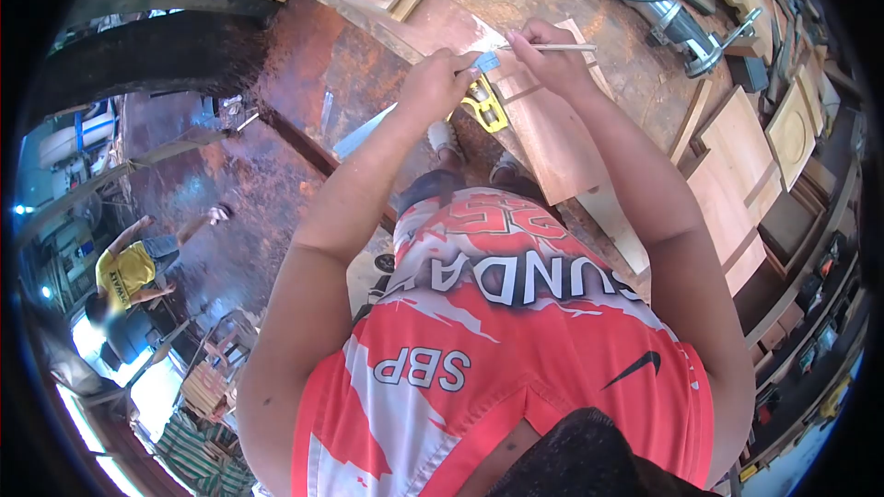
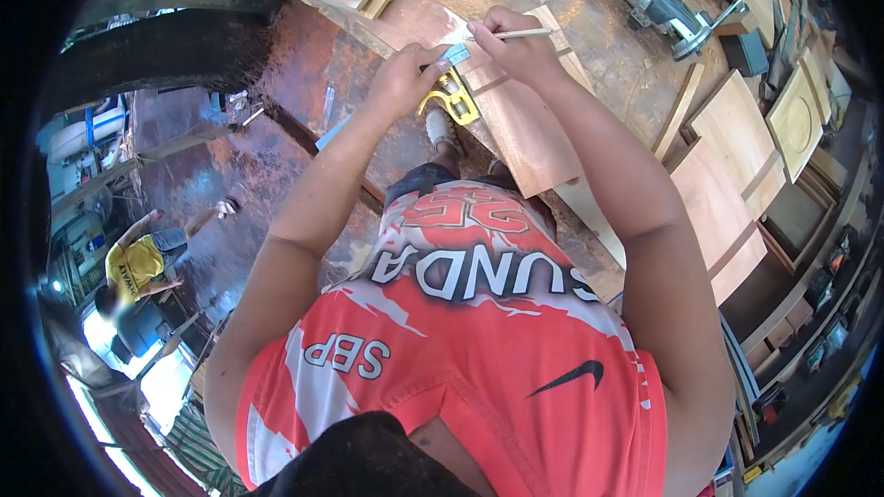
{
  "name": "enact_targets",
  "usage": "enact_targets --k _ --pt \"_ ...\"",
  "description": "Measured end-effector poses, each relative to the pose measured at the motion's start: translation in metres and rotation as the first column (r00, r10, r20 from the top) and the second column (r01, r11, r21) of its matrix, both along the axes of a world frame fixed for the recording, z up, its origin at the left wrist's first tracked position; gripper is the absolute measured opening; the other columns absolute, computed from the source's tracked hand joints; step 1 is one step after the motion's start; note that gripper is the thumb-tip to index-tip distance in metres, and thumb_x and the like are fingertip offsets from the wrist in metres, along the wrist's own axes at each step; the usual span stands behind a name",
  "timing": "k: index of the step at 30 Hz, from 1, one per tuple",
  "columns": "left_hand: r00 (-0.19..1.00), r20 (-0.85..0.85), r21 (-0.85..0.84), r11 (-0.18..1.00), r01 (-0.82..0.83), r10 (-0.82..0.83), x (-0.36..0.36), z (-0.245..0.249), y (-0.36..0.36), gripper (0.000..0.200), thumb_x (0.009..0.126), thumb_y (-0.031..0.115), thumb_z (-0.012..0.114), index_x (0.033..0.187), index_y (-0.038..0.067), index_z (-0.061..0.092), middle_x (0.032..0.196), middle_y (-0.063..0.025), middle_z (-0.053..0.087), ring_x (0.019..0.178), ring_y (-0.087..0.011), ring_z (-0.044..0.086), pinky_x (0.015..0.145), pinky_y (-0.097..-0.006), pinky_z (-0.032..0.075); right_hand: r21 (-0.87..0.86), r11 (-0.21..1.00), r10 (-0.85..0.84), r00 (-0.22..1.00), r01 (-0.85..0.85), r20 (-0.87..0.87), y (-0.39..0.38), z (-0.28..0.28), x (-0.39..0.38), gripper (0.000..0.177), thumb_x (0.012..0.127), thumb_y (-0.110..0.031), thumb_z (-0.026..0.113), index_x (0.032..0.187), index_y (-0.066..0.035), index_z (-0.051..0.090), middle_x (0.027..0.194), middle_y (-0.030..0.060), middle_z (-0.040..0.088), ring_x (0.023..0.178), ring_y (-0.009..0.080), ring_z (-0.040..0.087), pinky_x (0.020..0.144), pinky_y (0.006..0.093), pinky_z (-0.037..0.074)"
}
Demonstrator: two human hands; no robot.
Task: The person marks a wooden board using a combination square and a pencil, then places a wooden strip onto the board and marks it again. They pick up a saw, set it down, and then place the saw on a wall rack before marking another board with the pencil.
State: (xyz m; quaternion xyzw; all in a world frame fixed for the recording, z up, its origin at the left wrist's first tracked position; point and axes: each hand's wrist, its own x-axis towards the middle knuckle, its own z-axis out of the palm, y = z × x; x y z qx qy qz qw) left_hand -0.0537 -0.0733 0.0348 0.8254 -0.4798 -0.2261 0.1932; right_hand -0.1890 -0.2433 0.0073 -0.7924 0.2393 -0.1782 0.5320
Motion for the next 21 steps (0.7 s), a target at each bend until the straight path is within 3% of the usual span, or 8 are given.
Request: enact_targets --k 6,12,21 --pt "0.999 -0.041 0.134 0.991 -0.006 0.012 0.002 0.007 -0.007 0.034 0.089 0.03 0.06 0.121 0.019 0.066 0.096 -0.0199 0.062 0.094 -0.0371 0.061 0.082 -0.0427 0.048 -0.039 0.998 0.038 0.999 -0.039 -0.027 0.001 0.002 0.001 0.035 0.089 -0.032 0.065 0.072 -0.003 0.055 0.064 0.0084 0.054 0.058 0.0185 0.048 0.055 0.035 0.039" --pt "0.992 -0.119 0.164 0.986 -0.033 0.052 0.002 0.01 -0.01 0.033 0.09 0.03 0.06 0.121 0.02 0.066 0.097 -0.0224 0.064 0.094 -0.0382 0.063 0.083 -0.0444 0.048 -0.092 0.994 0.057 0.998 -0.06 -0.038 0.001 0.001 0.003 0.034 0.089 -0.033 0.064 0.073 -0.004 0.056 0.064 0.0088 0.054 0.058 0.0194 0.048 0.055 0.0354 0.04" --pt "0.996 -0.071 0.192 0.981 -0.038 0.052 -0.001 0.018 -0.011 0.034 0.09 0.03 0.059 0.122 0.02 0.065 0.096 -0.0226 0.064 0.094 -0.0379 0.063 0.083 -0.0445 0.048 -0.097 0.992 0.083 0.996 -0.086 -0.042 0.001 -0.006 0.005 0.03 0.088 -0.032 0.066 0.076 -0.005 0.059 0.065 0.0101 0.056 0.058 0.0215 0.05 0.055 0.0359 0.04"
